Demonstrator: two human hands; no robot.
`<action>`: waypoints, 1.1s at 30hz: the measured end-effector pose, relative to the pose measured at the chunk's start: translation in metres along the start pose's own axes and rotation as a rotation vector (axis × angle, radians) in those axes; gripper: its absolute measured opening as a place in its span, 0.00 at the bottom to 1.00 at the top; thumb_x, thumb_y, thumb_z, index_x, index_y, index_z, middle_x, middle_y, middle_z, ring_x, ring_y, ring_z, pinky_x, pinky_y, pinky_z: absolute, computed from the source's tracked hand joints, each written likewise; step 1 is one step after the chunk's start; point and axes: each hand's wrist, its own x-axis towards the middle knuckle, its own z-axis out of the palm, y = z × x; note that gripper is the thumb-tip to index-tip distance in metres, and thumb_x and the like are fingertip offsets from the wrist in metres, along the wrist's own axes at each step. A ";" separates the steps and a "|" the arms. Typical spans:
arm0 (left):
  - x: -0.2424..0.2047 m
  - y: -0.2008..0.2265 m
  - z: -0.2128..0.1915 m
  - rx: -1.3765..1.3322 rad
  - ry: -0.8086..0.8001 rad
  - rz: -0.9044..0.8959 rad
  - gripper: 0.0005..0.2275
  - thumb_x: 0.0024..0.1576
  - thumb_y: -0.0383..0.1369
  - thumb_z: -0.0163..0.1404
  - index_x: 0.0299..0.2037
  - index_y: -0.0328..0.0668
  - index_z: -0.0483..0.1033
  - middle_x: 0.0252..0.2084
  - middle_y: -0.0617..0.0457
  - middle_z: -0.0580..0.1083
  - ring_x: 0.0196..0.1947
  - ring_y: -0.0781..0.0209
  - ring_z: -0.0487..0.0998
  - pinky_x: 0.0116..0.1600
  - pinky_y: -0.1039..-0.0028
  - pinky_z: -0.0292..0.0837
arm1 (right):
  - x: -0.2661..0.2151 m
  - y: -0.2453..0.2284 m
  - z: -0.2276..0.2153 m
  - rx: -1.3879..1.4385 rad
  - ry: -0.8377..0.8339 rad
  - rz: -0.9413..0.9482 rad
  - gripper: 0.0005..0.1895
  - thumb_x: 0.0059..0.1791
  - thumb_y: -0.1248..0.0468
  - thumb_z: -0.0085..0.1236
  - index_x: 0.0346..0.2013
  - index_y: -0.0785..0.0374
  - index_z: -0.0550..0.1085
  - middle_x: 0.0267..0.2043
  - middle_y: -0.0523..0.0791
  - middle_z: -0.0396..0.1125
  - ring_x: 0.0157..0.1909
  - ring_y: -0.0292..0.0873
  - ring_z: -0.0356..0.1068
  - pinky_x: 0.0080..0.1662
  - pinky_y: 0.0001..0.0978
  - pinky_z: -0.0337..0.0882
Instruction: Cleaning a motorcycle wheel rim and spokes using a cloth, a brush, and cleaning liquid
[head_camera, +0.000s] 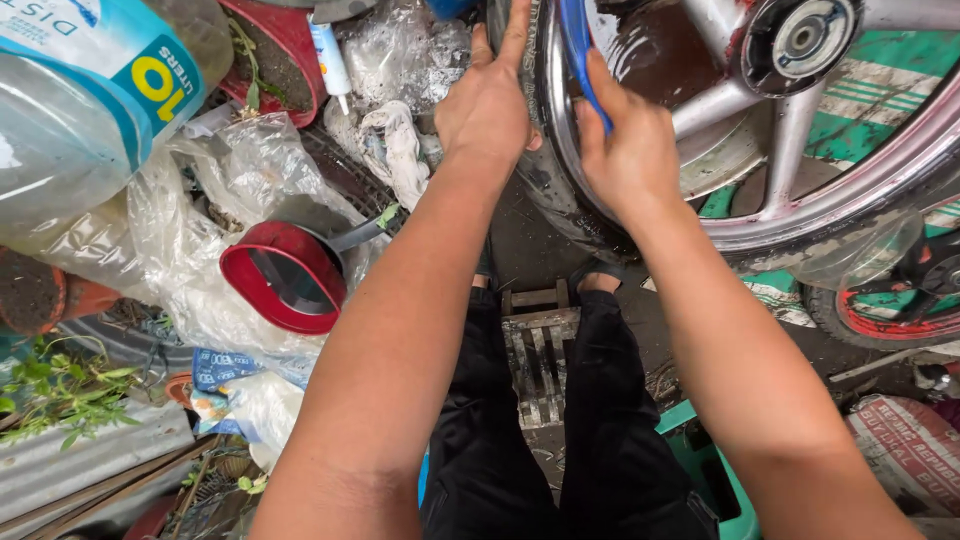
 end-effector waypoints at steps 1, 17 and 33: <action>0.001 0.001 0.000 0.013 -0.004 0.006 0.65 0.51 0.21 0.67 0.79 0.82 0.19 0.92 0.46 0.42 0.55 0.50 0.87 0.40 0.53 0.85 | -0.021 0.003 -0.006 -0.076 -0.064 -0.062 0.27 0.65 0.57 0.51 0.80 0.55 0.70 0.35 0.58 0.73 0.30 0.58 0.72 0.36 0.55 0.72; 0.003 -0.001 0.003 0.033 0.044 0.012 0.64 0.49 0.29 0.75 0.83 0.77 0.28 0.90 0.46 0.46 0.60 0.48 0.84 0.44 0.53 0.85 | -0.094 0.041 -0.031 0.079 -0.345 0.065 0.29 0.64 0.53 0.45 0.82 0.51 0.63 0.69 0.49 0.76 0.48 0.49 0.80 0.46 0.45 0.75; 0.000 0.028 0.014 -0.098 -0.130 -0.099 0.81 0.45 0.34 0.85 0.69 0.74 -0.01 0.89 0.34 0.13 0.60 0.47 0.86 0.48 0.63 0.91 | -0.113 0.063 -0.057 -0.414 -0.416 0.081 0.31 0.62 0.54 0.49 0.82 0.46 0.66 0.38 0.53 0.75 0.29 0.68 0.74 0.26 0.68 0.72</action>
